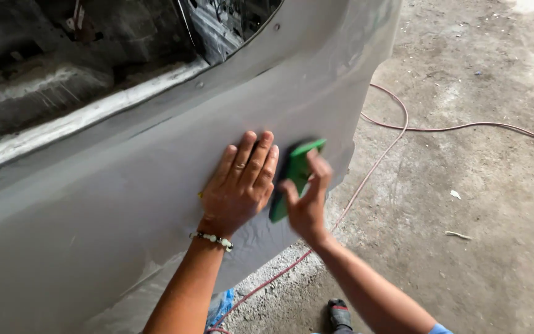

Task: The person uses a green sanding block and a yellow cloth to sand and wipe the surface of a white car door. They repeatedly dip the tools into a bucket of water to clean them before continuing to sand the panel.

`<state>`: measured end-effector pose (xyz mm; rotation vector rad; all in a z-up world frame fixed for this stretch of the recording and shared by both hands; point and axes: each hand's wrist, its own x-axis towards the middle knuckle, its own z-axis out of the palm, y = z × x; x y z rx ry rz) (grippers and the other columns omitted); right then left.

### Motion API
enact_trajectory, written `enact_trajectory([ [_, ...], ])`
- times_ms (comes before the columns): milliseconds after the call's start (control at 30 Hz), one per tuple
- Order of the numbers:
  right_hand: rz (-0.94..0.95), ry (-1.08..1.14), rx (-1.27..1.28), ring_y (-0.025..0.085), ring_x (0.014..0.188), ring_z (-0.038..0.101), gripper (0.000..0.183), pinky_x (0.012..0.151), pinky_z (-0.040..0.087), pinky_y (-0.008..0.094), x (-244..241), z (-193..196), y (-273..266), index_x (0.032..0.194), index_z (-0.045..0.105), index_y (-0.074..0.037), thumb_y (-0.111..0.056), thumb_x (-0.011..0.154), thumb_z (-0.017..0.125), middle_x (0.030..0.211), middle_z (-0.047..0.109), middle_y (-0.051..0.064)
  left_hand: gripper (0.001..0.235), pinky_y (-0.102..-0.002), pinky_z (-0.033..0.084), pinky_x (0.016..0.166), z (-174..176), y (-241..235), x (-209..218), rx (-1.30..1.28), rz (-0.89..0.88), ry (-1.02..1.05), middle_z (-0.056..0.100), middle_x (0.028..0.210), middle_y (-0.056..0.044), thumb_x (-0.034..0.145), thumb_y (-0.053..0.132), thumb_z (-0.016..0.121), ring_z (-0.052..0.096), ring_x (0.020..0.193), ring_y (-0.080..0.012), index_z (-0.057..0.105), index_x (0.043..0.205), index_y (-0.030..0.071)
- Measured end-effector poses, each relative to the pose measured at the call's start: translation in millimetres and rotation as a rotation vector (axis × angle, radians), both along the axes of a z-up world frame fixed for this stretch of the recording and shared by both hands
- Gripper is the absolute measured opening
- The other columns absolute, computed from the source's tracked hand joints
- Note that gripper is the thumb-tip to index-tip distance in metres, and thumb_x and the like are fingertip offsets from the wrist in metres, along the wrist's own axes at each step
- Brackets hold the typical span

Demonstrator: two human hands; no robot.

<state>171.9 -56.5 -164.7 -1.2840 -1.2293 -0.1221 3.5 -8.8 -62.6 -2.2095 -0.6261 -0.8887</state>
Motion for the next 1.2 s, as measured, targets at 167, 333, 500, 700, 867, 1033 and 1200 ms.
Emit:
enact_trajectory([
  [167,-0.062,0.262,0.088,0.03,0.139,0.051,0.074,0.11,0.049,0.04,100.5,-35.1,44.6,0.165,0.03,-0.012,-0.007,0.102,0.07,0.159,0.044,0.017,0.05,-0.045,0.028,0.126,-4.2,4.0,6.5,-0.021,-0.014,0.06,0.045,0.163,-0.009,0.105,0.032,0.058,0.038,0.153,-0.0286,0.057,0.15,0.011],
  [333,0.046,0.365,-0.03,0.028,0.119,0.054,0.075,0.094,0.058,0.041,74.4,-45.2,20.2,0.164,0.028,-0.013,-0.008,0.098,0.064,0.144,0.043,0.017,0.051,-0.046,0.025,0.126,-15.3,6.2,27.4,-0.013,0.002,0.067,0.044,0.163,-0.009,0.104,0.032,0.059,0.037,0.153,-0.0297,0.057,0.15,0.011],
  [500,0.042,0.792,-0.111,0.028,0.107,0.056,0.078,0.09,0.056,0.043,123.1,-59.5,44.9,0.167,0.024,-0.016,-0.008,0.099,0.061,0.13,0.05,0.021,0.047,-0.045,0.023,0.127,-20.2,9.8,41.9,-0.084,-0.073,0.177,0.046,0.162,-0.008,0.103,0.03,0.059,0.035,0.153,-0.0282,0.061,0.146,0.011],
  [700,0.158,0.464,0.028,0.029,0.12,0.049,0.084,0.098,0.05,0.043,71.6,-52.6,24.1,0.164,0.017,-0.014,-0.005,0.094,0.062,0.158,0.033,0.023,0.042,-0.046,0.022,0.127,-19.2,13.5,68.4,-0.139,-0.123,0.178,0.048,0.16,-0.008,0.101,0.026,0.061,0.035,0.154,-0.0266,0.065,0.139,0.009],
  [867,0.054,0.527,-0.032,0.033,0.126,0.052,0.081,0.103,0.05,0.042,119.9,-48.1,40.7,0.165,0.021,-0.014,-0.01,0.096,0.064,0.146,0.044,0.023,0.041,-0.046,0.022,0.127,-17.9,16.7,74.9,-0.164,-0.148,0.203,0.05,0.159,-0.009,0.099,0.025,0.063,0.036,0.153,-0.0264,0.066,0.135,0.008],
  [1033,-0.057,0.387,-0.048,0.027,0.13,0.05,0.077,0.113,0.045,0.04,104.3,-42.3,32.4,0.167,0.024,-0.013,-0.006,0.101,0.064,0.148,0.041,0.018,0.041,-0.048,0.023,0.126,-16.7,26.0,94.7,-0.129,-0.156,0.168,0.05,0.158,-0.012,0.099,0.026,0.064,0.038,0.152,-0.0281,0.065,0.134,0.006],
  [1200,0.061,0.344,0.116,0.032,0.132,0.047,0.071,0.113,0.044,0.043,138.4,-3.3,62.4,0.167,0.022,-0.013,-0.007,0.104,0.056,0.152,0.038,0.019,0.053,-0.049,0.023,0.126,0.4,23.6,102.5,-0.167,-0.129,0.179,0.049,0.159,-0.013,0.091,0.031,0.069,0.038,0.152,-0.0292,0.064,0.137,0.005],
])
